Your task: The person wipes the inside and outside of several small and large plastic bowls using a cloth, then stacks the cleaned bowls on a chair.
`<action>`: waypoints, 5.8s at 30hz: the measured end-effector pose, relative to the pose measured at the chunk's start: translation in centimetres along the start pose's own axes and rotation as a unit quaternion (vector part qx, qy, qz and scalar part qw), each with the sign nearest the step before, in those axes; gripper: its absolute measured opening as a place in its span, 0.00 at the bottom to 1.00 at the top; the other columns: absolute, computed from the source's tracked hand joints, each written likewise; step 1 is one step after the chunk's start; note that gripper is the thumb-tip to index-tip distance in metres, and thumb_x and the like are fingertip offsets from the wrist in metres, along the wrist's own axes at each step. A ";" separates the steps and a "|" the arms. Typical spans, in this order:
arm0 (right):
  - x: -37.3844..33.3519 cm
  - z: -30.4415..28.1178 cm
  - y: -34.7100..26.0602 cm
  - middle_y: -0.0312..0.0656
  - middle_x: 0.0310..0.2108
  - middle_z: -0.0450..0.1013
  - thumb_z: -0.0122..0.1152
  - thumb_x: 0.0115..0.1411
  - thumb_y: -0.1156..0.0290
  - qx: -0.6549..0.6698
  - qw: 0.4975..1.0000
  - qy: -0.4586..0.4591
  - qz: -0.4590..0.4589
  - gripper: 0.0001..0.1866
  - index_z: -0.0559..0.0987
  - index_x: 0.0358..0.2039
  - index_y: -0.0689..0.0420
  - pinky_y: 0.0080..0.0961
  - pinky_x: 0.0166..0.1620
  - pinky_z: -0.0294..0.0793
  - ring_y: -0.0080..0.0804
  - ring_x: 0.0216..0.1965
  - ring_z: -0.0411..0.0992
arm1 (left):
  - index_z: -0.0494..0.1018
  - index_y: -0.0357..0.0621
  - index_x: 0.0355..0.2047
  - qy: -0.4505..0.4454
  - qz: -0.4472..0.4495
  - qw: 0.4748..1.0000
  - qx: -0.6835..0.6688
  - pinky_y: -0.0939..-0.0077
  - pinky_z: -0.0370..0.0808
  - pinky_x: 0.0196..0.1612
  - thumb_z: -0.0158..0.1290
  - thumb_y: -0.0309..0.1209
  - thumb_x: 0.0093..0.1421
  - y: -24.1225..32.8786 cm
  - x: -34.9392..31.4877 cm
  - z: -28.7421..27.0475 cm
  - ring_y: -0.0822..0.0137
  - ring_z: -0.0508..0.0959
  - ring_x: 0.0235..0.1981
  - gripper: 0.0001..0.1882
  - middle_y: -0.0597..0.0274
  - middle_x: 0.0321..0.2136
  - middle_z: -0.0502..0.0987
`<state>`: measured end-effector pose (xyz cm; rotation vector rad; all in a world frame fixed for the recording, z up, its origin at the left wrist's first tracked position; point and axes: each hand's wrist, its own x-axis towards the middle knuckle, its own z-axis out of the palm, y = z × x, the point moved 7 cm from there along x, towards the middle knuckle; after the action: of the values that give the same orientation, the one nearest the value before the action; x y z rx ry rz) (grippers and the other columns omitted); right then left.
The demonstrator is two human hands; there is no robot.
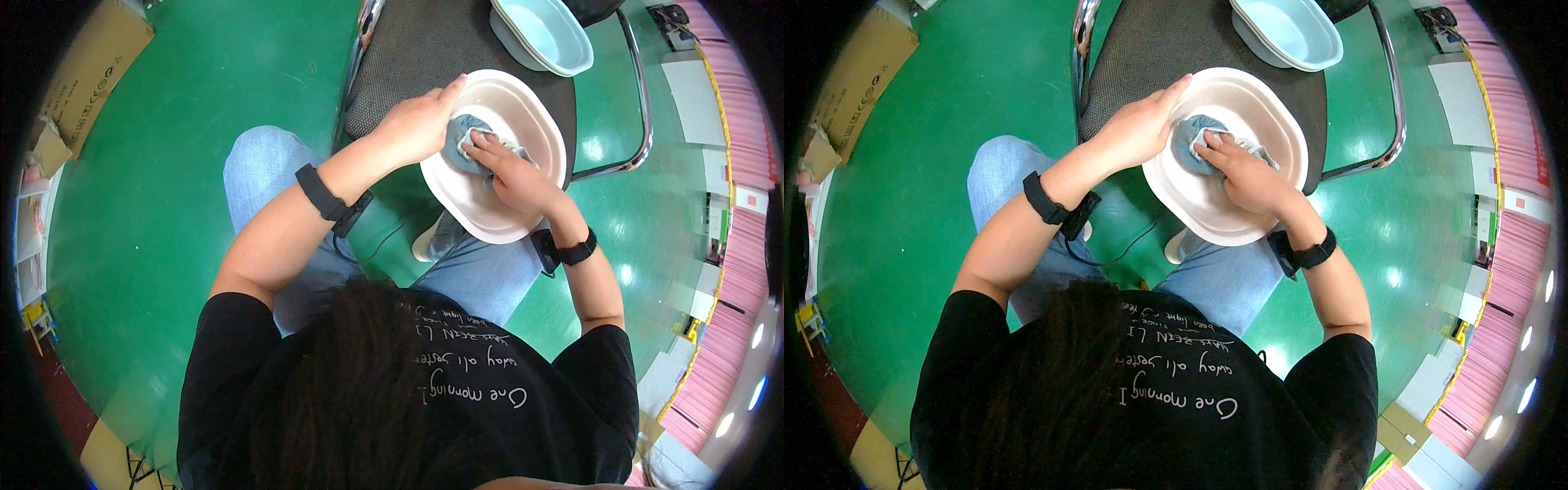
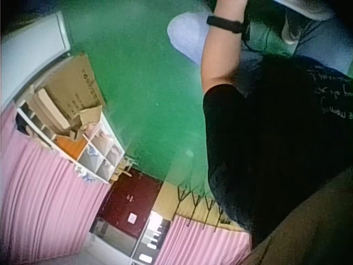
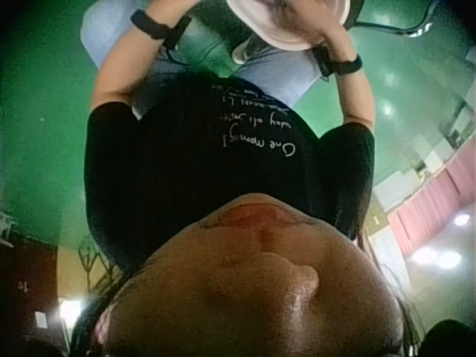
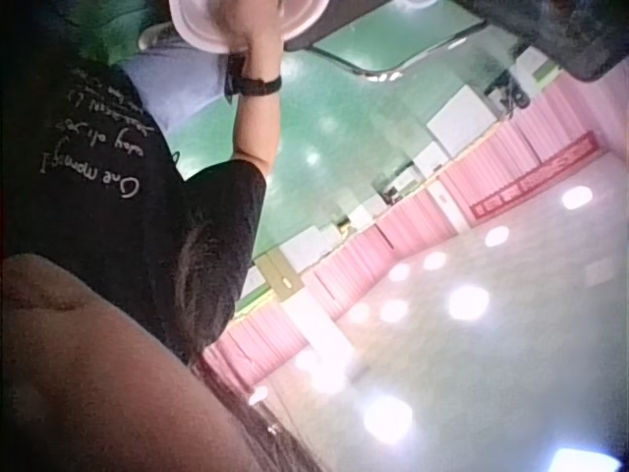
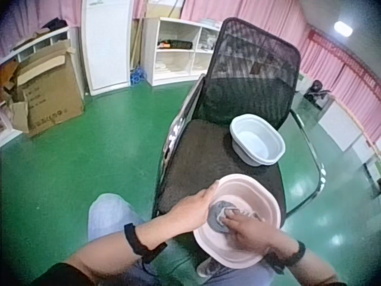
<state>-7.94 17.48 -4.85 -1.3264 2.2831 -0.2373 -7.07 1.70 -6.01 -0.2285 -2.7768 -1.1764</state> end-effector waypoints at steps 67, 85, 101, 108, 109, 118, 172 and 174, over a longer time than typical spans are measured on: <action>2.7 1.3 -2.4 0.50 0.45 0.70 0.48 0.64 0.74 0.293 0.952 -0.074 -0.043 0.20 0.61 0.57 0.59 0.33 0.51 0.67 0.40 0.47 0.70 | 0.48 0.62 0.67 0.012 0.088 0.992 0.087 0.56 0.78 0.31 0.49 0.24 0.54 1.8 0.1 -0.9 0.45 0.79 0.30 0.41 0.44 0.35 0.72; -5.2 -6.7 6.9 0.36 0.45 0.71 0.47 0.61 0.81 0.394 0.881 0.219 0.145 0.18 0.70 0.52 0.58 0.18 0.52 0.65 0.22 0.46 0.67 | 0.54 0.41 0.63 -0.022 -0.096 0.993 -0.067 0.61 0.75 0.43 0.49 0.34 0.57 -3.1 0.6 -1.2 0.46 0.79 0.38 0.33 0.37 0.39 0.77; -11.3 -5.3 15.4 0.37 0.43 0.72 0.53 0.63 0.71 0.512 0.711 0.425 0.227 0.19 0.70 0.55 0.57 0.21 0.48 0.67 0.23 0.44 0.69 | 0.61 0.37 0.56 0.055 -0.160 0.948 -0.270 0.71 0.70 0.51 0.49 0.30 0.55 -4.6 1.4 -2.2 0.61 0.75 0.48 0.27 0.46 0.47 0.73; -9.3 -5.9 13.0 0.39 0.46 0.73 0.49 0.65 0.69 0.520 0.725 0.398 0.214 0.18 0.70 0.54 0.62 0.22 0.51 0.69 0.25 0.47 0.71 | 0.57 0.34 0.57 0.098 -0.165 0.885 -0.423 0.73 0.68 0.52 0.48 0.31 0.57 -4.3 1.5 -2.4 0.64 0.73 0.48 0.28 0.48 0.47 0.71; -9.1 -6.3 12.8 0.39 0.46 0.73 0.49 0.66 0.69 0.522 0.726 0.404 0.193 0.17 0.70 0.53 0.62 0.22 0.51 0.69 0.25 0.47 0.71 | 0.56 0.33 0.57 0.101 -0.175 0.877 -0.436 0.73 0.68 0.53 0.48 0.30 0.57 -4.2 1.3 -2.7 0.63 0.72 0.49 0.28 0.47 0.48 0.71; -6.9 -7.7 8.0 0.44 0.45 0.73 0.42 0.67 0.52 0.506 0.790 0.311 0.154 0.29 0.64 0.58 0.62 0.24 0.33 0.80 0.30 0.41 0.75 | 0.52 0.36 0.59 0.155 -0.166 0.906 -0.357 0.72 0.65 0.56 0.48 0.30 0.59 -4.9 1.7 -2.6 0.62 0.70 0.52 0.30 0.47 0.51 0.68; 3.7 -10.3 28.9 0.43 0.29 0.74 0.50 0.63 0.59 0.514 0.694 0.361 0.353 0.19 0.70 0.44 0.64 0.23 0.21 0.77 0.34 0.24 0.77 | 0.41 0.39 0.64 0.042 -0.004 0.994 -0.100 0.68 0.75 0.31 0.50 0.25 0.57 1.1 0.8 -2.6 0.63 0.78 0.25 0.39 0.56 0.33 0.76; 3.2 -10.4 30.2 0.40 0.27 0.74 0.52 0.63 0.60 0.515 0.689 0.355 0.365 0.17 0.71 0.42 0.62 0.18 0.18 0.74 0.29 0.22 0.75 | 0.42 0.40 0.65 0.031 -0.007 0.992 -0.119 0.69 0.75 0.30 0.50 0.25 0.57 1.6 1.1 -2.4 0.63 0.78 0.24 0.39 0.56 0.33 0.76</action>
<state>-37.56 29.33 -8.34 0.3633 2.2798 -1.6464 -7.74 1.18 -3.06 -0.1903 -2.5862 -1.4924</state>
